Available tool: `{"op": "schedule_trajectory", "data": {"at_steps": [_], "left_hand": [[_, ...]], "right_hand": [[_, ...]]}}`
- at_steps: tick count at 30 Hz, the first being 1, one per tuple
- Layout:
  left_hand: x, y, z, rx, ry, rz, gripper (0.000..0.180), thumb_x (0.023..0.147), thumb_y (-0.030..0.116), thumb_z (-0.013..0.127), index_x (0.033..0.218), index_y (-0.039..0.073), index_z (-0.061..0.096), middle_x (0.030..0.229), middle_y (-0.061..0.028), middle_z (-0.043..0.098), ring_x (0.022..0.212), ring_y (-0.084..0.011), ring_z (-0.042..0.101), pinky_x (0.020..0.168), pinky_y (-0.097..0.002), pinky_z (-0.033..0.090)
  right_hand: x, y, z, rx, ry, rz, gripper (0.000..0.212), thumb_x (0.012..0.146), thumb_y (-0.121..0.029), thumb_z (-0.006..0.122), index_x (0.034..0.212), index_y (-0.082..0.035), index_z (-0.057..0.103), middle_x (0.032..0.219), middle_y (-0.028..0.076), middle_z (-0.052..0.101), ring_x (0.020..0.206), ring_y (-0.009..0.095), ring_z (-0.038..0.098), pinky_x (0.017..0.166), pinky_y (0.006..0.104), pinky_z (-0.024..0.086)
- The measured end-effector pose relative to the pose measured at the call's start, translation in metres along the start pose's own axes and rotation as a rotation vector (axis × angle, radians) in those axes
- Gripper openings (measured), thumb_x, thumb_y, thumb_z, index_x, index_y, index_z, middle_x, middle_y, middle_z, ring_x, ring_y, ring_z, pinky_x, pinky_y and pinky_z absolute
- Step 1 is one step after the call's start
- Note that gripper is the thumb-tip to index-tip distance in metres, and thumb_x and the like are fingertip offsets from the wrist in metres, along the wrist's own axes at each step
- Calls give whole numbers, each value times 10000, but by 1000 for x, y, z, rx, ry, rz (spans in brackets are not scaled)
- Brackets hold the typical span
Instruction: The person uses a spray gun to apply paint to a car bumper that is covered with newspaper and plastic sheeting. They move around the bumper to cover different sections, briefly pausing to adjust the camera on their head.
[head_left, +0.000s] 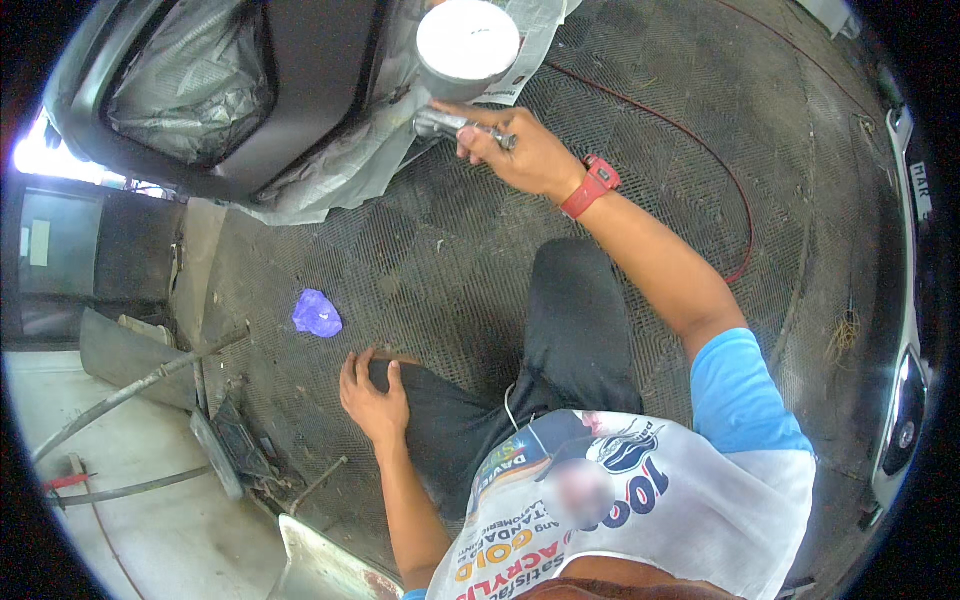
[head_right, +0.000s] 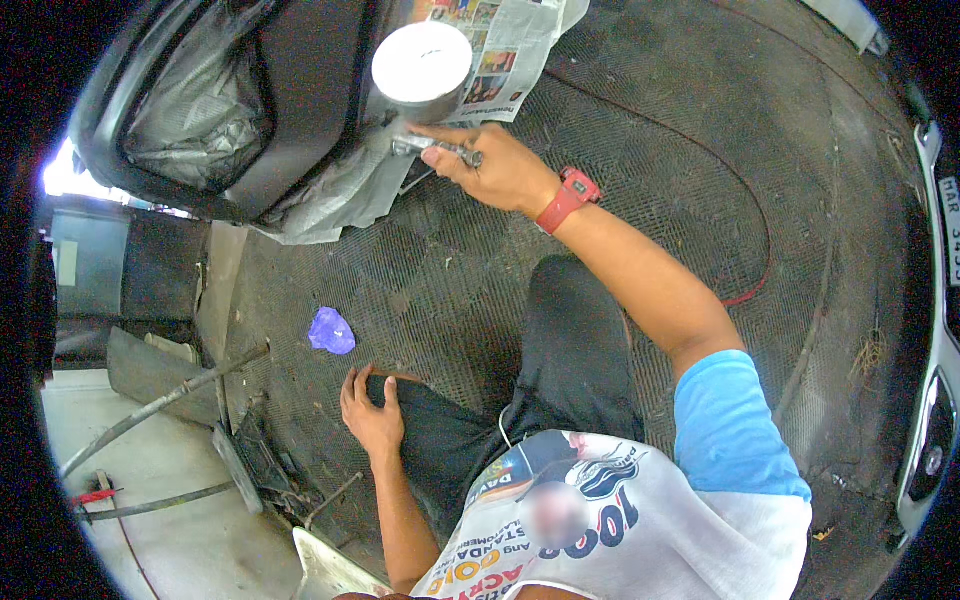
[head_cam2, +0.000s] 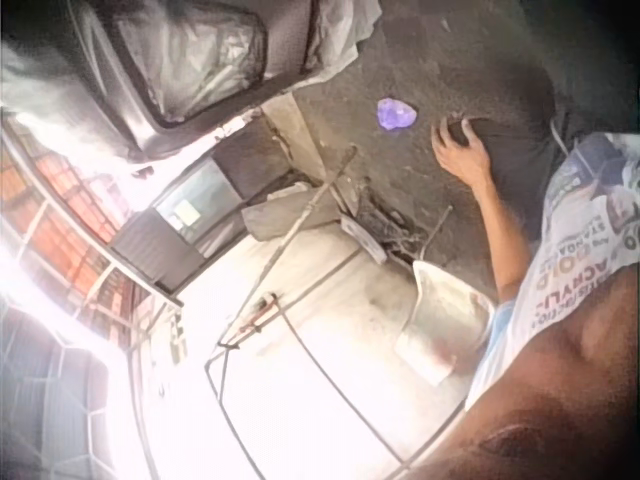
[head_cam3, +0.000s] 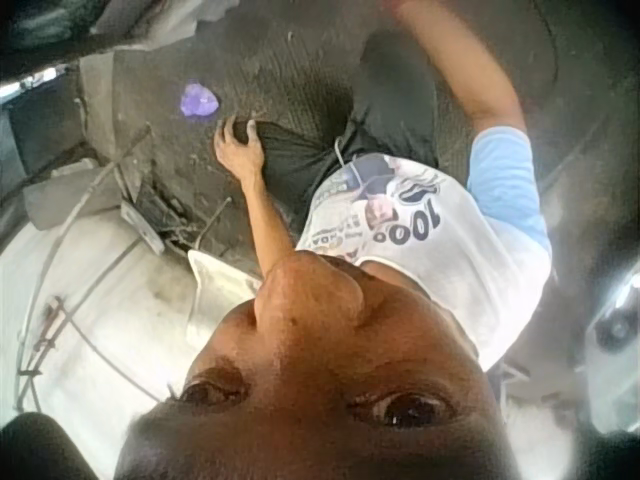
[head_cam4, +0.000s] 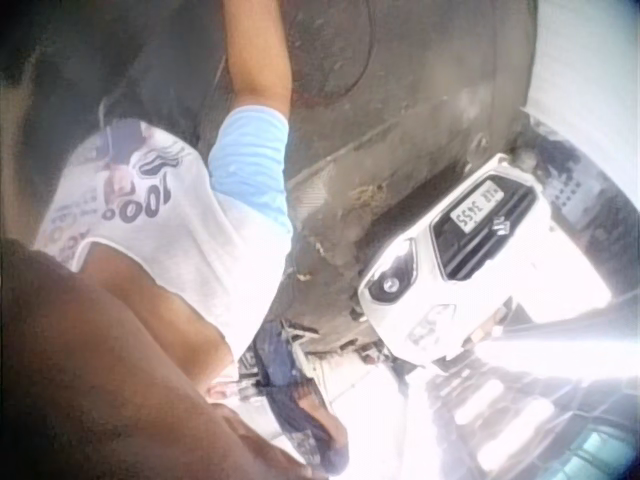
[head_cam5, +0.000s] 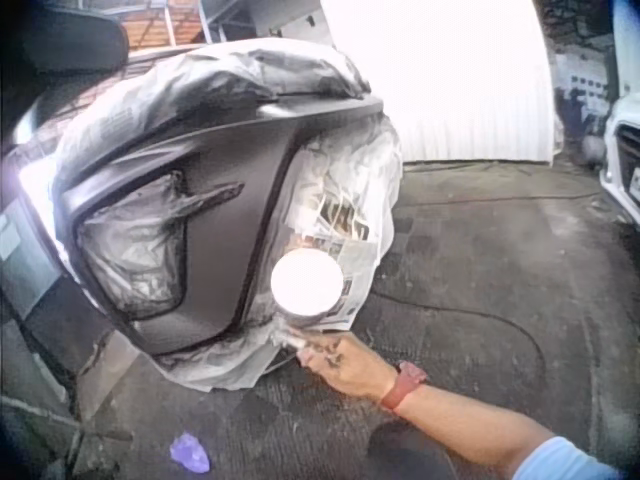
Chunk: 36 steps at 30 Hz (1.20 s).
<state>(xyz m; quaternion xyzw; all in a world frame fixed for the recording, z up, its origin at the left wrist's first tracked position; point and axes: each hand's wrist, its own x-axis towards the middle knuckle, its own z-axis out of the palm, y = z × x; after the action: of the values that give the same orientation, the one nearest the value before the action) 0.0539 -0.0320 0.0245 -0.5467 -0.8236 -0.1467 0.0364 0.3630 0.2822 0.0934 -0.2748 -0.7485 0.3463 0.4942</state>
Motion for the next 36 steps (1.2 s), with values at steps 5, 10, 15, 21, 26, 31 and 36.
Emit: {"op": "schedule_trajectory", "data": {"at_steps": [5,10,15,21,26,31,36], "left_hand": [[-11,-16,-11,-17,42,-70,477,937,348,768,1342,113,679,1504,-218,572,1413,-430,506,1180,-557,388],[-23,-32,-15,0,75,-132,469,942,334,755,1337,93,676,1505,-221,571,1402,-438,515,1171,-565,401],[-28,-33,-21,-21,64,-223,469,942,313,745,1349,92,675,1537,-211,544,1435,-431,483,1196,-564,387],[-42,-46,-26,5,94,-274,463,946,319,745,1354,109,678,1542,-210,540,1438,-430,481,1199,-562,386],[-31,-36,-18,-47,83,-270,474,943,330,753,1348,96,678,1530,-219,549,1433,-429,487,1199,-560,384],[-23,-41,-14,-13,66,-223,472,939,339,779,1353,132,684,1537,-198,549,1430,-411,493,1181,-547,407],[2,-28,3,3,46,-110,478,920,352,793,1324,117,690,1507,-207,577,1407,-419,514,1158,-544,425]], "right_hand": [[40,-11,-58,36,171,-31,509,1097,-487,569,1480,-165,658,783,70,724,740,128,681,787,326,580],[86,-39,-115,-76,322,-115,562,1094,-484,587,1434,-44,669,770,69,733,708,95,685,688,306,579],[140,-42,-177,-190,534,-305,594,1133,-515,456,1112,11,731,797,54,686,762,145,599,741,364,503],[165,-78,-213,-231,643,-122,609,1120,-554,456,1193,-9,720,773,86,703,648,140,640,619,349,525],[136,-137,-207,-165,579,-11,600,1114,-563,473,1233,-27,717,755,56,690,600,144,629,584,350,526],[118,-126,-162,-223,378,-5,611,1128,-558,444,1239,-24,720,772,54,684,633,130,578,613,333,510],[97,-146,-127,53,370,52,650,1131,-554,443,1215,20,736,830,60,719,752,126,627,703,333,540]]}}
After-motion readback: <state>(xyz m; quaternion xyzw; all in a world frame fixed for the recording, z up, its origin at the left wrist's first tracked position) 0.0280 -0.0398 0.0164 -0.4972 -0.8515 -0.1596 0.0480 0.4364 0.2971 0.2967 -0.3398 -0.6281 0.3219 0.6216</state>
